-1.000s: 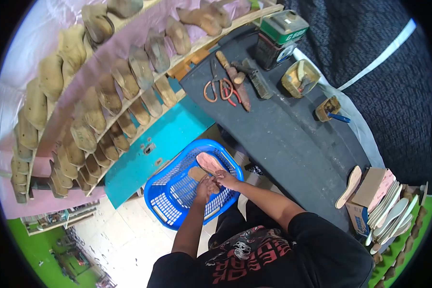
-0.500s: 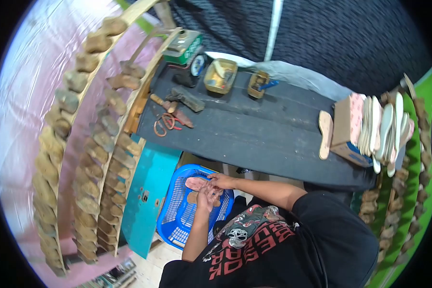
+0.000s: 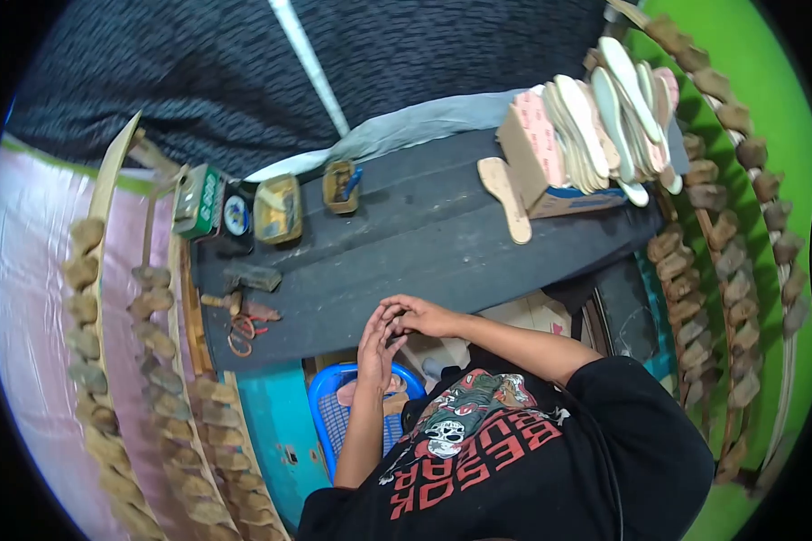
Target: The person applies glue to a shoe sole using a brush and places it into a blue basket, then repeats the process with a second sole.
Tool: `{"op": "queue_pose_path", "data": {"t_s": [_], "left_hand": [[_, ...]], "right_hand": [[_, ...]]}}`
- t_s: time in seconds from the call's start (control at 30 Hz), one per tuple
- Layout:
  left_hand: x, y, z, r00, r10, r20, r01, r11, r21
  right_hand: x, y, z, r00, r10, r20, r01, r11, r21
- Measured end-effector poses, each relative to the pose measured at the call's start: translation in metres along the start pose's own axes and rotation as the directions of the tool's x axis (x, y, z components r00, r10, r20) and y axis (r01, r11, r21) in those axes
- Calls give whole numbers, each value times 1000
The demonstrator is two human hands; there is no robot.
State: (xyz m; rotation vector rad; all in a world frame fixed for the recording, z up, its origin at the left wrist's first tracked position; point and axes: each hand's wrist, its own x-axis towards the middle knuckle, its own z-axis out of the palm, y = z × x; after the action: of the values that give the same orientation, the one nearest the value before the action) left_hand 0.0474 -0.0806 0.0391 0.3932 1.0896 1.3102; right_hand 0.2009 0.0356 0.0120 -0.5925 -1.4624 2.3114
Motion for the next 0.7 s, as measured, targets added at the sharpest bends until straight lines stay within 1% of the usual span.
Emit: {"op": "queue_pose_path", "data": {"t_s": [0.07, 0.1, 0.17, 0.2, 0.23, 0.33, 0.37, 0.47, 0.5, 0.6, 0.63, 0.7], "left_hand": [[24, 4, 29, 998, -33, 61, 29, 998, 64], [36, 4, 41, 994, -61, 87, 53, 994, 92], [57, 0, 64, 985, -111, 136, 94, 988, 124], [65, 1, 76, 979, -132, 155, 110, 984, 141], [70, -1, 89, 976, -150, 158, 128, 982, 142], [83, -9, 122, 960, -178, 217, 149, 979, 141], [88, -12, 132, 948, -200, 246, 171, 976, 135], [110, -22, 160, 918, -273, 288, 210, 950, 230], [121, -30, 165, 908, -286, 307, 224, 949, 222], [148, -45, 187, 874, -314, 371, 257, 947, 195], [157, -52, 196, 880, -326, 344, 264, 940, 215], [170, -63, 212, 913, -316, 259, 257, 937, 238]], "right_hand": [[-17, -8, -17, 992, -51, -117, 58, 997, 54], [-20, -4, -27, 978, -120, -169, 132, 990, 59], [-34, 1, -46, 945, -185, -269, 186, 982, -24], [-40, -7, -51, 925, -220, -310, 210, 975, -66], [-51, -14, -57, 915, -201, -351, 202, 979, -33], [-78, -32, -81, 884, -195, -425, 189, 980, -56], [-87, -39, -88, 878, -168, -447, 183, 983, -11], [-99, -29, -116, 815, -163, -555, 136, 987, -90], [-106, -37, -117, 786, -174, -594, 135, 985, -109], [-122, -36, -137, 648, -222, -728, 66, 969, -238], [-125, -29, -148, 591, -247, -768, 23, 957, -290], [-132, -18, -163, 427, -302, -853, -127, 913, -387]]}}
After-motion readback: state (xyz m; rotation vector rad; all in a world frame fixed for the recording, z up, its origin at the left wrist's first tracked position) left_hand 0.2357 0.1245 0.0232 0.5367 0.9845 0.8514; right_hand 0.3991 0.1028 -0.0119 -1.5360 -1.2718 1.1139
